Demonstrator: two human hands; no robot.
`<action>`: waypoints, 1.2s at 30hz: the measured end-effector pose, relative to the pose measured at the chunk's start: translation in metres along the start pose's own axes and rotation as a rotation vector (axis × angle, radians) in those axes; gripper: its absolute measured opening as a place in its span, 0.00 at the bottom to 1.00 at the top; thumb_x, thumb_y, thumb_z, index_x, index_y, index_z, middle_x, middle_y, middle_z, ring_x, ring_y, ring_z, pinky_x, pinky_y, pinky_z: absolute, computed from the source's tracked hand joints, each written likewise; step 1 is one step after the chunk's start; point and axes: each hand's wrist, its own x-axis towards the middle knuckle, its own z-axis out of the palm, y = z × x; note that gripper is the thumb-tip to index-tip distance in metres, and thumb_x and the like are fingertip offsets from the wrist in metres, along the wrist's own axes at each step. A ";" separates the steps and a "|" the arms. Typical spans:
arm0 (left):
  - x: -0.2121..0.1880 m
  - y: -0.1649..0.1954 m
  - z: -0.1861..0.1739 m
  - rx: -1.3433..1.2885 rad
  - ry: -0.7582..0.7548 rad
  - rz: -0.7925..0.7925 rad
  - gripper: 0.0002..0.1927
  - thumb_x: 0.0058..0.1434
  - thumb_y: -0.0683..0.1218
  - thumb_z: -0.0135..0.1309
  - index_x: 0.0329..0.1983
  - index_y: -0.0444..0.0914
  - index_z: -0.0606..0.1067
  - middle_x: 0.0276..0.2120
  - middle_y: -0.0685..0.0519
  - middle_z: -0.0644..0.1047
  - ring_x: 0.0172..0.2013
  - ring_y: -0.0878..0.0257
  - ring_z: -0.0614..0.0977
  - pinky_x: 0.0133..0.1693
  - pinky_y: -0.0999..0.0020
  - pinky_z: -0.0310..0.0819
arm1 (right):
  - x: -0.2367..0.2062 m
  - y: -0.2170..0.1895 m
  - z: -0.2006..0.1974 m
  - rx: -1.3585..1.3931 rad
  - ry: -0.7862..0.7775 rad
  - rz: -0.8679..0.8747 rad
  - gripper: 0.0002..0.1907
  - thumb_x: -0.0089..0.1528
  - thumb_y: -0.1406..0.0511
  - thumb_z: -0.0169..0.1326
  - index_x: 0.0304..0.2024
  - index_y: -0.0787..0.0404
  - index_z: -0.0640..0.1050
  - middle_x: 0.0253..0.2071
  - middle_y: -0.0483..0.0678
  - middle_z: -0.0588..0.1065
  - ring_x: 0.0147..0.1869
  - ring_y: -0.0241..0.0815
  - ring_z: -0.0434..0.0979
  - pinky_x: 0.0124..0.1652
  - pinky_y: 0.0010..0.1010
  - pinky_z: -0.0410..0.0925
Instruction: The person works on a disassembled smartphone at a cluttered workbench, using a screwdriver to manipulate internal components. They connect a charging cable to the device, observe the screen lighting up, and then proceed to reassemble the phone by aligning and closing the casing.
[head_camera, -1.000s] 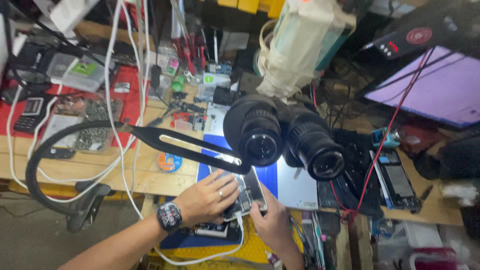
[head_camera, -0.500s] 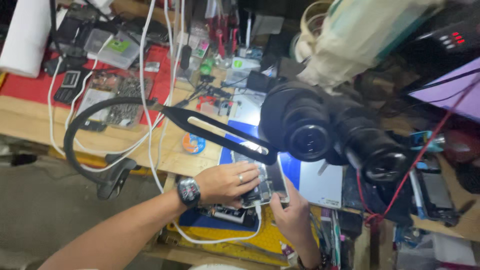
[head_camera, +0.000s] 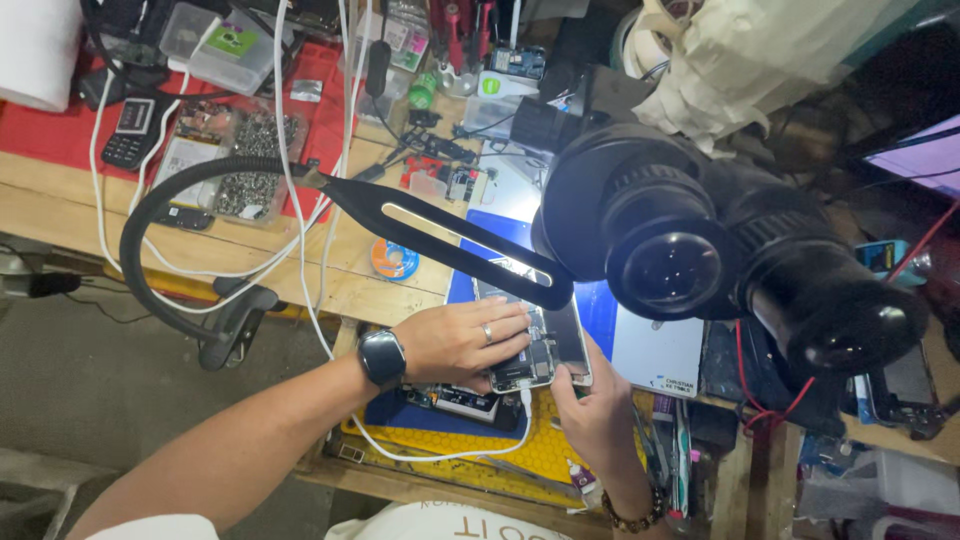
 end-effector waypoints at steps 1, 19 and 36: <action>0.000 0.000 0.000 0.009 0.002 0.008 0.45 0.39 0.53 0.70 0.60 0.30 0.70 0.62 0.39 0.70 0.66 0.43 0.69 0.67 0.51 0.61 | 0.000 0.000 0.000 -0.015 0.007 -0.033 0.26 0.59 0.72 0.55 0.61 0.69 0.72 0.40 0.58 0.82 0.42 0.44 0.86 0.39 0.32 0.76; 0.007 0.003 -0.009 0.089 -0.037 0.017 0.46 0.37 0.57 0.69 0.58 0.29 0.72 0.59 0.41 0.72 0.64 0.46 0.70 0.66 0.53 0.63 | -0.001 0.002 0.001 0.016 -0.023 0.012 0.27 0.59 0.72 0.53 0.63 0.68 0.71 0.40 0.56 0.82 0.41 0.43 0.86 0.37 0.30 0.78; 0.007 0.006 -0.008 0.213 -0.030 0.036 0.47 0.37 0.61 0.67 0.58 0.30 0.73 0.58 0.43 0.73 0.62 0.46 0.72 0.64 0.53 0.65 | -0.001 0.003 0.001 0.041 -0.001 -0.003 0.26 0.59 0.73 0.54 0.62 0.68 0.72 0.41 0.56 0.82 0.42 0.42 0.86 0.38 0.31 0.77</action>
